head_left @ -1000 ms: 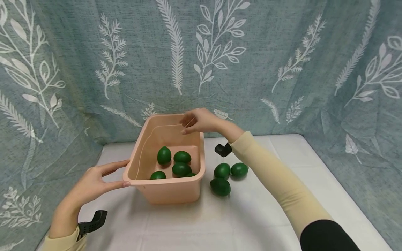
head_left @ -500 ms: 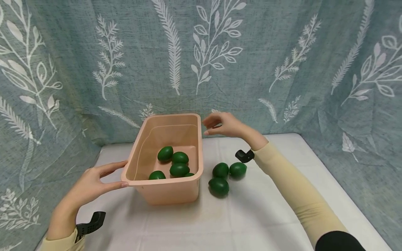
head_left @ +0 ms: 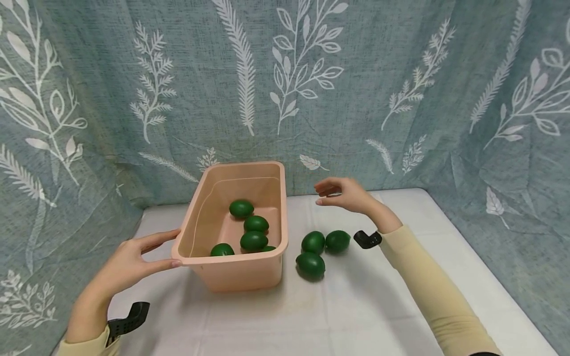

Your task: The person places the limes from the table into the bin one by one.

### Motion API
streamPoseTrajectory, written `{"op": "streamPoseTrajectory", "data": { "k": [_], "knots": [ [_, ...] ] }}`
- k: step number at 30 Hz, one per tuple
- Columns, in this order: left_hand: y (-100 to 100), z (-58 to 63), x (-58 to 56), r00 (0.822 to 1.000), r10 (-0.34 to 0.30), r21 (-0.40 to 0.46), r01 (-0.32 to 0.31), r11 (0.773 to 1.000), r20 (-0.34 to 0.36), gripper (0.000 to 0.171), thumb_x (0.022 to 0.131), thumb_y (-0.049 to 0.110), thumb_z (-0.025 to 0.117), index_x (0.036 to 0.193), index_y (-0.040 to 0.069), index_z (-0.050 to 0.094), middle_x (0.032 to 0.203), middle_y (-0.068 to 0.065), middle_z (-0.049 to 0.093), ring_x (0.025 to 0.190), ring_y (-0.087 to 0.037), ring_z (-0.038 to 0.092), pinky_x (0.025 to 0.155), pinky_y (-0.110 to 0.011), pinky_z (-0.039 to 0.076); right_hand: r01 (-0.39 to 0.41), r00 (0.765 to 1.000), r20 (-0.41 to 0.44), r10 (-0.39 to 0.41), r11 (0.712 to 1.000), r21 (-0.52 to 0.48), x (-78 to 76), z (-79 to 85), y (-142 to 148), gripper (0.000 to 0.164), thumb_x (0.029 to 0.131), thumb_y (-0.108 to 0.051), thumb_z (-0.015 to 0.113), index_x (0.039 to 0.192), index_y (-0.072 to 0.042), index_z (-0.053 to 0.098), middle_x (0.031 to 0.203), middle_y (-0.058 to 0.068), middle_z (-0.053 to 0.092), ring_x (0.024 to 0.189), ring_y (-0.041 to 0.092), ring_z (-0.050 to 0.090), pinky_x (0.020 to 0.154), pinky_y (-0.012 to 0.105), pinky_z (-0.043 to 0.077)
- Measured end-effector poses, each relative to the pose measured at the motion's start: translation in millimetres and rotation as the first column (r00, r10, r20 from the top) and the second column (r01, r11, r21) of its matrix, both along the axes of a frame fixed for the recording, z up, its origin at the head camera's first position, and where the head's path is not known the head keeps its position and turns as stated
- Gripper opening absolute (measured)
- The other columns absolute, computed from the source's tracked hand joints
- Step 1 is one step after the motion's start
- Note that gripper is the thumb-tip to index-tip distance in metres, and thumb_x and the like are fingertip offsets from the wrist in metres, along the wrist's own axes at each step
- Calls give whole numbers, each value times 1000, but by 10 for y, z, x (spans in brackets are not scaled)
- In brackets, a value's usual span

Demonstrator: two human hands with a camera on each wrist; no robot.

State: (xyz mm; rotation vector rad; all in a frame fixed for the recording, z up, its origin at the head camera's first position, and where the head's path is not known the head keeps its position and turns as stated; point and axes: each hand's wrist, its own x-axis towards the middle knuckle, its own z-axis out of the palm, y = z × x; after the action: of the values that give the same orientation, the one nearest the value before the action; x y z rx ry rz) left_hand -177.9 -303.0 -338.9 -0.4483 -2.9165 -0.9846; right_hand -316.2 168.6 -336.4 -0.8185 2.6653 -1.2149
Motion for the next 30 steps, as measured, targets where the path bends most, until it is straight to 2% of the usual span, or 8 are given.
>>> {"op": "streamPoseTrajectory", "data": {
  "k": [15,25,30],
  "knots": [
    [-6,-14,3,1000,3,5,-3,1000,3,61,82,39,74,137,24,52,137,-6,54,126,-42,47,91,-60,45,59,988,137,-66,997,53,35,-788,397,55,82,-30,75,130,-7,56,128,16,58,117,33,57,94,41,52],
    [1,-9,10,1000,1,2,-1,1000,-5,60,82,39,73,137,24,53,136,-6,55,125,-42,47,91,-60,45,51,974,217,-57,998,30,76,-1103,548,61,80,-31,77,131,-5,55,131,15,56,120,35,55,98,45,49],
    [5,-8,7,1000,7,-4,-7,1000,-4,61,81,40,74,136,25,53,136,-5,55,126,-41,47,92,-59,45,24,972,234,-33,999,39,122,-1154,575,58,82,-33,74,131,-7,56,131,14,56,119,35,56,97,45,49]
  ]
}}
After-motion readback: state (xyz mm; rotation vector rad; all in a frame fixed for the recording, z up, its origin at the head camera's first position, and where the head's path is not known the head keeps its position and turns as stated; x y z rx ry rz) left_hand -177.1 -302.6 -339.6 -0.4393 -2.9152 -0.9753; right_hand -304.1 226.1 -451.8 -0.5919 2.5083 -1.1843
